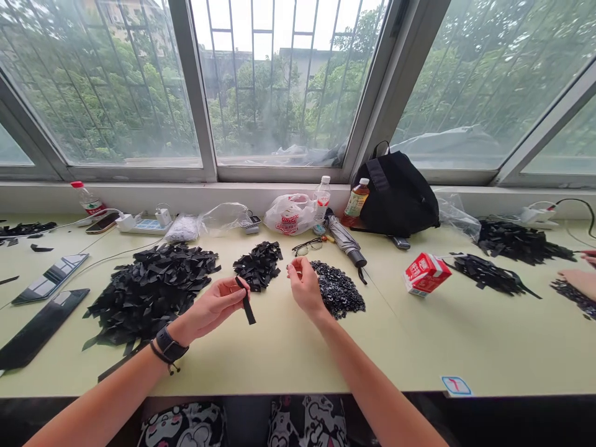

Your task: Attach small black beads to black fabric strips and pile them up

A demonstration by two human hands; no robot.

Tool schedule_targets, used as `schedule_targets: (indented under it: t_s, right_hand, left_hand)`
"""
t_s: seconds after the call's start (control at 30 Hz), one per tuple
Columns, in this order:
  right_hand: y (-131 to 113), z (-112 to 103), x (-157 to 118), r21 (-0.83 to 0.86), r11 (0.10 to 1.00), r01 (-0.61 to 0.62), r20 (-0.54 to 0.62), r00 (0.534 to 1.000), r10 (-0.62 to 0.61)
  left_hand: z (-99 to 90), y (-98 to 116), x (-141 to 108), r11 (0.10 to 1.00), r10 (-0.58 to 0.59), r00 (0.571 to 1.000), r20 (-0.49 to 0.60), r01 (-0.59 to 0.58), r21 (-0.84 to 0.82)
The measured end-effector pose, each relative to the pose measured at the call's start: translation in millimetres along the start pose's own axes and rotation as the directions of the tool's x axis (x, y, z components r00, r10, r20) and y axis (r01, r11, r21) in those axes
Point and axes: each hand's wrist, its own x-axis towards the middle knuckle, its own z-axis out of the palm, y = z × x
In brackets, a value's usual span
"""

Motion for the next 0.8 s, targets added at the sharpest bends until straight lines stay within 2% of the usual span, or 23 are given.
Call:
schedule_targets:
  t_s: [0.07,0.17,0.27,0.37,0.43,0.8]
  right_hand:
    - [-10.6,6.2,-6.4,0.155,0.986,-0.058,0.148,0.988,0.035]
    - [-22.4,16.4,-17.6,0.283,0.940,-0.191,0.404,0.913,0.064]
    - [-30.0,24.0,-27.2,0.296,0.922,-0.249,0.525,0.849,0.061]
    - [-35.1,27.5,-32.8,0.297,0.917,-0.266,0.570,0.820,0.053]
    - [-37.0,27.9,-34.3,0.300,0.911,-0.283,0.589,0.806,0.056]
    - [-33.6,25.8,-30.2,0.294,0.922,-0.253,0.558,0.828,0.049]
  left_hand:
    - [-1.1,-6.9,3.3,0.987,0.087,0.995,-0.045,-0.081,0.138]
    - [-2.3,-17.6,6.6,0.931,0.231,0.971,-0.064,-0.201,0.304]
    - [-3.2,-23.9,6.4,0.831,0.332,0.943,-0.035,-0.274,0.484]
    - [-4.3,-25.9,4.8,0.695,0.396,0.918,0.005,-0.303,0.651]
    - [-5.0,-26.6,4.1,0.647,0.417,0.909,0.009,-0.304,0.699]
    - [-5.8,-28.2,3.9,0.572,0.435,0.900,-0.005,-0.272,0.774]
